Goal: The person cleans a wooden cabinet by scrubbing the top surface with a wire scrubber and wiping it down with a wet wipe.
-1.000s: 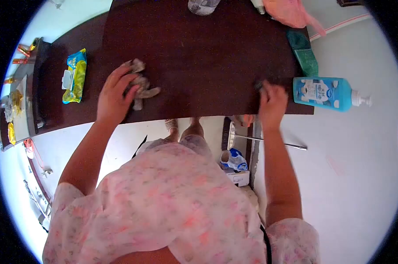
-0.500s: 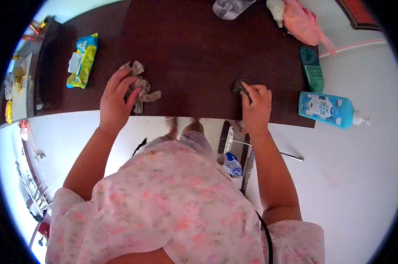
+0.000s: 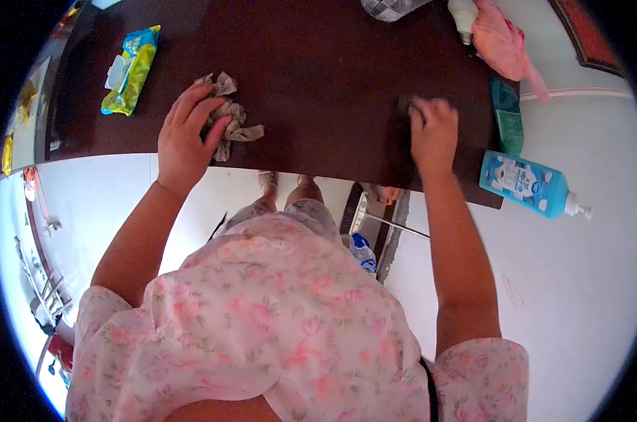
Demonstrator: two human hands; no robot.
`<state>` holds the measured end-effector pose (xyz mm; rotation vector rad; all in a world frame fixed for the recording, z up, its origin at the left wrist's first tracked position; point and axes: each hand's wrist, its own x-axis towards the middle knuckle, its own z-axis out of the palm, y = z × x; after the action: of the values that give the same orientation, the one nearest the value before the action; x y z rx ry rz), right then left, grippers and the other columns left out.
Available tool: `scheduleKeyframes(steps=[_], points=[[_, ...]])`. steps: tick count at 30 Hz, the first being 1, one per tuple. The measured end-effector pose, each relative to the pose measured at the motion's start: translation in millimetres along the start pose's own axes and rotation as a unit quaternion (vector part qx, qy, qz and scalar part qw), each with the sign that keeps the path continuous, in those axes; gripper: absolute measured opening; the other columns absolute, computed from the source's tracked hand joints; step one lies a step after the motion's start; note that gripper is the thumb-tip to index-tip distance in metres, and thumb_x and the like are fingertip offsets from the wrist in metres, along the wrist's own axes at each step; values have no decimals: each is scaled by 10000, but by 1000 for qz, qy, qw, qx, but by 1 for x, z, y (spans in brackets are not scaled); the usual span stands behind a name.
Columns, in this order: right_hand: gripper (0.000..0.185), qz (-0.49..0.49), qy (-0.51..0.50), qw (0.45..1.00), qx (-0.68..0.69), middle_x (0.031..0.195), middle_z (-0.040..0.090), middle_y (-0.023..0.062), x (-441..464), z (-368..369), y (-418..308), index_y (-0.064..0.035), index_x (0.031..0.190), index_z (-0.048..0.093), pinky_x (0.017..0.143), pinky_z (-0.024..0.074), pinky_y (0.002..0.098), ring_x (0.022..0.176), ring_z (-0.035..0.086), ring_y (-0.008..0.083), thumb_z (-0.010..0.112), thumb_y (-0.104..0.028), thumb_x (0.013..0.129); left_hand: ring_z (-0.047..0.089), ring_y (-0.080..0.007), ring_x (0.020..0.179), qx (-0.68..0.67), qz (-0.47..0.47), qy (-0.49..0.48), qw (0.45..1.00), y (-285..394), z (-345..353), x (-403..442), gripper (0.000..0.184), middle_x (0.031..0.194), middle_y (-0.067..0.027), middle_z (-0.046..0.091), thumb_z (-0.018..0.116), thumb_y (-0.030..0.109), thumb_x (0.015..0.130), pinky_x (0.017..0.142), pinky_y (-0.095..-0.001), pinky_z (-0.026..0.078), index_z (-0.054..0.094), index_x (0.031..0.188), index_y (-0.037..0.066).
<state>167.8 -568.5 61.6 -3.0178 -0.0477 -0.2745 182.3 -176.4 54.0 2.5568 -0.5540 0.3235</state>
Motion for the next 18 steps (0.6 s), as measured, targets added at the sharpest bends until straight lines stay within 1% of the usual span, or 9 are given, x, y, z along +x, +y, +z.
scheduleKeyframes(steps=[2, 5, 7, 8, 10, 13, 14, 16, 18], points=[[226, -10, 29, 999, -12, 991, 597, 125, 12, 6, -1, -105, 1056, 703, 878, 462, 434, 940, 549, 328, 680, -159, 838, 545, -309, 1209, -6, -2, 9, 1000, 0, -2, -1, 256, 1216, -88, 602, 734, 167, 812, 982, -411, 465, 657, 1042, 85], [215, 5, 11, 1000, -5, 991, 601, 123, -17, -3, -17, -93, 1042, 704, 849, 466, 428, 934, 549, 326, 679, -150, 836, 549, -319, 1211, 1, -13, -14, 1000, 0, -4, -1, 260, 1264, -121, 589, 727, 119, 825, 1005, -406, 458, 658, 1072, 73], [210, 29, -39, 996, 68, 1002, 610, 133, -60, -16, -23, -74, 1041, 696, 828, 463, 424, 941, 552, 334, 664, -146, 846, 549, -321, 1210, -7, -7, -9, 1000, 1, -3, 0, 267, 1253, -120, 593, 733, 128, 818, 1002, -411, 457, 659, 1068, 73], [210, 33, -46, 996, 63, 1002, 610, 133, -57, -17, -19, -74, 1041, 696, 828, 463, 424, 941, 552, 334, 664, -146, 846, 547, -322, 1211, 6, -7, -7, 1000, 2, -2, 0, 267, 1249, -119, 594, 732, 125, 816, 1000, -412, 457, 658, 1067, 73], [196, -19, -16, 1000, 3, 1001, 611, 126, -24, -10, -14, -65, 1020, 701, 828, 469, 424, 944, 554, 324, 668, -142, 842, 544, -328, 1210, 17, 8, 2, 1000, 0, 1, 1, 267, 1242, -117, 594, 729, 120, 811, 993, -416, 459, 657, 1064, 74], [199, -18, 31, 999, 11, 987, 608, 116, 35, 6, -2, -69, 1020, 701, 823, 476, 430, 942, 555, 314, 679, -130, 832, 537, -329, 1218, 5, 9, 6, 1000, 1, -1, 0, 271, 1250, -117, 591, 731, 122, 809, 997, -419, 455, 656, 1065, 76], [199, -21, 32, 999, 17, 987, 608, 116, 26, 5, -6, -69, 1020, 701, 823, 476, 430, 942, 555, 314, 679, -130, 832, 537, -329, 1218, 12, 6, 7, 1000, 1, -3, -2, 271, 1250, -117, 591, 731, 122, 809, 997, -419, 455, 656, 1065, 76], [214, -63, -20, 998, 4, 1005, 606, 111, -10, -7, -11, -67, 1029, 697, 820, 482, 434, 954, 553, 317, 685, -131, 826, 532, -333, 1224, 9, -2, -8, 1000, -1, -2, -1, 278, 1257, -118, 587, 734, 126, 806, 1005, -424, 447, 652, 1066, 72], [226, -40, -51, 997, 42, 1019, 604, 118, -48, -18, -24, -72, 1045, 692, 820, 479, 442, 962, 552, 322, 680, -128, 827, 530, -335, 1224, 12, 2, -2, 1000, -1, -1, 0, 280, 1260, -119, 585, 733, 127, 806, 1009, -425, 442, 650, 1066, 69]])
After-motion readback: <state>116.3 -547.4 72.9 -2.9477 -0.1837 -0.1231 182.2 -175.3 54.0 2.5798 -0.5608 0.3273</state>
